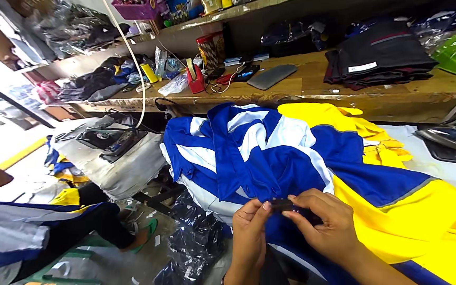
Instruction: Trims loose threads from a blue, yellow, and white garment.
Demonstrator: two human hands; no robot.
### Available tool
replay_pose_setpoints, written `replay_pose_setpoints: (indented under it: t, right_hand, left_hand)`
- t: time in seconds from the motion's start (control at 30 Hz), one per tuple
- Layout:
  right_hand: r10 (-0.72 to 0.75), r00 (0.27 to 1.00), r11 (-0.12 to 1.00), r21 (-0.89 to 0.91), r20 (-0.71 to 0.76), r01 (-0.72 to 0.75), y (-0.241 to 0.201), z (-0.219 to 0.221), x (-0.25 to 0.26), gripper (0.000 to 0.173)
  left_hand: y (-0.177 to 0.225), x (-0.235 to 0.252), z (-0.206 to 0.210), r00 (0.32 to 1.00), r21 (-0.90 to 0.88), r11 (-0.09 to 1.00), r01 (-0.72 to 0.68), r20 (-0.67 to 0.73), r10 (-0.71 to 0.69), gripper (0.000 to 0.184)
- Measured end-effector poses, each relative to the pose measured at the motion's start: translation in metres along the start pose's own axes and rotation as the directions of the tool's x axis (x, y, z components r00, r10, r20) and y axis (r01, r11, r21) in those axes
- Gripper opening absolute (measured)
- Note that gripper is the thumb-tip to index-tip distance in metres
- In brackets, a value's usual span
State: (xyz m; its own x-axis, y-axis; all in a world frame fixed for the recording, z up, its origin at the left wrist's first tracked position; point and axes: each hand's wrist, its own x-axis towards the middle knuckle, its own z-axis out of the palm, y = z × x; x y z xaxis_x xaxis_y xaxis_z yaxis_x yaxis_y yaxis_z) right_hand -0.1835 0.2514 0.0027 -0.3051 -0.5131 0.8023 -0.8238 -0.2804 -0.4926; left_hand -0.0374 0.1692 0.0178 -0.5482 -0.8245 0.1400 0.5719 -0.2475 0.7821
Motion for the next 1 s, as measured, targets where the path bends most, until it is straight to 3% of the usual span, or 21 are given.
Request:
replay_pose_setpoints:
  t: [0.1, 0.47, 0.63, 0.77, 1.0]
  right_hand:
    - [0.058, 0.998, 0.996, 0.069, -0.004, -0.057, -0.001, -0.004, -0.004, 0.028]
    - [0.065, 0.995, 0.997, -0.041, -0.071, -0.068, -0.006, 0.001, -0.005, 0.027]
    - [0.188, 0.98, 0.974, 0.142, -0.066, -0.178, -0.009, 0.006, -0.011, 0.024]
    - [0.313, 0.95, 0.89, 0.351, -0.002, -0.293, -0.013, 0.008, -0.01, 0.017]
    - [0.356, 0.934, 0.863, 0.382, 0.003, -0.33, -0.018, 0.01, -0.013, 0.016]
  left_hand:
    - [0.0, 0.0, 0.0, 1.0, -0.033, 0.999, 0.009, 0.007, -0.008, 0.012]
    - [-0.008, -0.003, 0.007, 0.997, -0.02, 0.998, -0.064, -0.039, 0.064, 0.013]
    - [-0.016, -0.004, 0.007, 0.99, 0.049, 0.989, -0.14, -0.023, 0.141, 0.012]
    - [-0.017, -0.004, 0.007, 0.983, 0.073, 0.981, -0.182, -0.001, 0.182, 0.013]
    - [-0.016, -0.004, 0.008, 0.976, 0.061, 0.974, -0.219, -0.006, 0.22, 0.013]
